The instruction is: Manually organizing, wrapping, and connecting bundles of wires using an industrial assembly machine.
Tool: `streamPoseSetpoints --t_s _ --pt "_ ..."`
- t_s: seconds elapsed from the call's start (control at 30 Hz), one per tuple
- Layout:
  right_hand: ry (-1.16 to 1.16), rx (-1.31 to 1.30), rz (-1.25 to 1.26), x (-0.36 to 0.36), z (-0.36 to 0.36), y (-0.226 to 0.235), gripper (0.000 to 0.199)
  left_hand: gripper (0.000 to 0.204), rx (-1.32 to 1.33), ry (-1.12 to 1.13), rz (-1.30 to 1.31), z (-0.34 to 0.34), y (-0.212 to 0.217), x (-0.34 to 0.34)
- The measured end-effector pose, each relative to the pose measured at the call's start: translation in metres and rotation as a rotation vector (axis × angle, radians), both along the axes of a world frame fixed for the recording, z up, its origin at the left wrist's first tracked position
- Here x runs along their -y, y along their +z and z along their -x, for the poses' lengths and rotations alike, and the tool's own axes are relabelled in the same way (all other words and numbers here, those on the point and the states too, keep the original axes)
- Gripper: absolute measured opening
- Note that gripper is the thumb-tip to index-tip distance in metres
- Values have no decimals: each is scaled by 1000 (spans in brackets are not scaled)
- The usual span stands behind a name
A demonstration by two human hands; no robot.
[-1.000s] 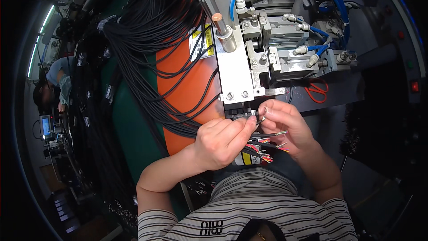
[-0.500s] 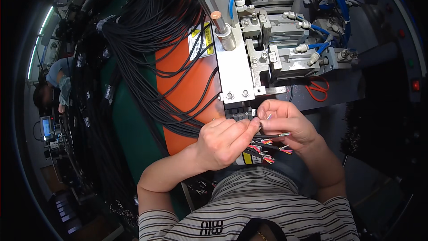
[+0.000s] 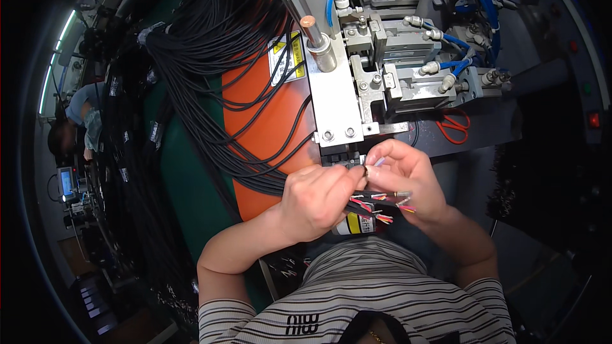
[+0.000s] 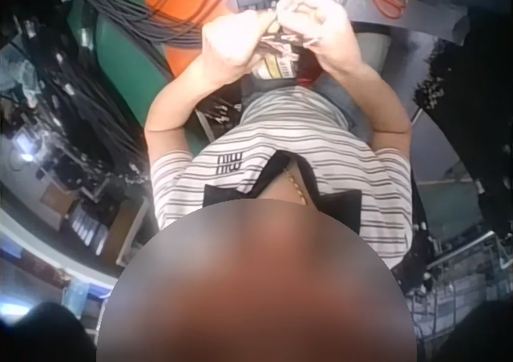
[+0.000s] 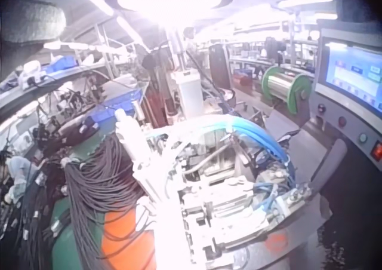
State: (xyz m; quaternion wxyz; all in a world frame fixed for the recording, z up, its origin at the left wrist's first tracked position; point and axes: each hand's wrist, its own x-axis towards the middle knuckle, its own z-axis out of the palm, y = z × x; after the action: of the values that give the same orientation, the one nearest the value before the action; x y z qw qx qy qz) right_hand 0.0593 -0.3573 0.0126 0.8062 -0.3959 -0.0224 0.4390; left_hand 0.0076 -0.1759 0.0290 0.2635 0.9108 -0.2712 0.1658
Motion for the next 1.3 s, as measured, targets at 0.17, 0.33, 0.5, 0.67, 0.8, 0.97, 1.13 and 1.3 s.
streamPoseSetpoints --t_s 0.17,0.33,0.5,0.67,0.8,0.97,1.13,1.3 --pt "-533 1400 502 -16 25 -8 42 24 -97 46 177 -4 1 -1" --pt "-336 974 354 -1 13 -10 36 25 -154 45 153 -1 1 -2" --pt "-170 413 -2 1 -1 -10 19 19 -264 19 261 -5 5 -6" --pt "-109 342 -36 5 -7 -6 20 8 -589 -23 526 -9 7 -13" --pt "-83 482 84 8 -10 -6 18 7 -716 -87 619 -13 10 -19" --pt "-114 779 224 9 -15 -5 10 12 -519 -64 397 -10 8 -11" --pt "-171 1403 632 3 -11 4 6 32 -105 70 -163 8 5 1" --pt "-164 1517 812 1 -9 0 7 49 -89 97 -105 2 8 0"
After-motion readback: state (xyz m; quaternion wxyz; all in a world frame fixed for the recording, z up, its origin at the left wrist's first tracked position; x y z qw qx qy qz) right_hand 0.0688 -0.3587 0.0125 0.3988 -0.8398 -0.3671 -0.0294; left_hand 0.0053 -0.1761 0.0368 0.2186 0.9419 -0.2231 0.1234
